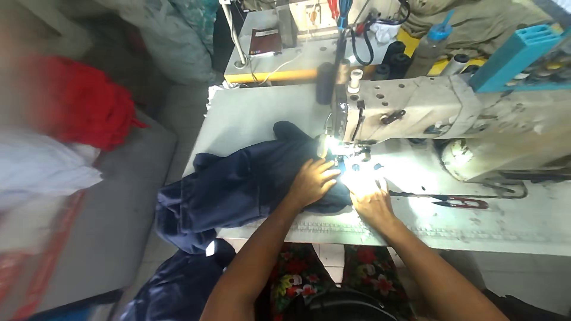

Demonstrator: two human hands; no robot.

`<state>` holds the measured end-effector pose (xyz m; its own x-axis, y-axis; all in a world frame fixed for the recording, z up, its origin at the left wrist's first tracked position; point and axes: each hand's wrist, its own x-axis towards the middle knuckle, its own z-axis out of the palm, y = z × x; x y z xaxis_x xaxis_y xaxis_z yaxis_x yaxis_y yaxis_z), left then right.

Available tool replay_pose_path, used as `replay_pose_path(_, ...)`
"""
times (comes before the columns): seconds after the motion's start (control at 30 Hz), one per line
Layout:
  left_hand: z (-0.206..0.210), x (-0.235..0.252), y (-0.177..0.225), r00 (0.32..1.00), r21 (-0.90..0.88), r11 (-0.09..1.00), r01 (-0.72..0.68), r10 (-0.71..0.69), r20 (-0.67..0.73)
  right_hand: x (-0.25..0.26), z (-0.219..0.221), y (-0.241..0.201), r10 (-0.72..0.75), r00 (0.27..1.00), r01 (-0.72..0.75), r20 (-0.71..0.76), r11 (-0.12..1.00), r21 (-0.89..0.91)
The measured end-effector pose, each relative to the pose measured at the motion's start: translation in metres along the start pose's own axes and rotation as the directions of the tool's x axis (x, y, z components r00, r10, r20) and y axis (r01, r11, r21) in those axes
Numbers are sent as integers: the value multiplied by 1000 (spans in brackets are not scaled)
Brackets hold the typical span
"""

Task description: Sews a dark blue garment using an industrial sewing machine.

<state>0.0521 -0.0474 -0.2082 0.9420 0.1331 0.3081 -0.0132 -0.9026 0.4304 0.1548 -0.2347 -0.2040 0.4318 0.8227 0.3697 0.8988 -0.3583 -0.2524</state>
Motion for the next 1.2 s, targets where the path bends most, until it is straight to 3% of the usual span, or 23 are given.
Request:
replay_pose_path(0.3,-16,-8,3,997,27,998,-60,59,49,2,-4,4,-34,999,33,27,999,36)
replay_pose_path(0.47,-49,-15,16,971,195,973,-119,74,226,6,-7,13,-80,992,63,102,985,160)
replay_pose_path(0.63,-83,10,43,883,246,969,-19,-99,460,15,-17,20,-173,967,117,188,954,277)
replay_pose_path(0.87,-83,-3,45,887,173,974,-144,50,459,22,-22,32,-234,930,94,284,897,432)
replay_pose_path(1.1,-77,-13,50,956,95,966,-241,220,195,19,-20,38,-256,921,73,292,853,517)
replay_pose_path(1.2,-75,-12,53,950,150,956,-251,214,227,21,-17,37,-235,930,51,281,843,536)
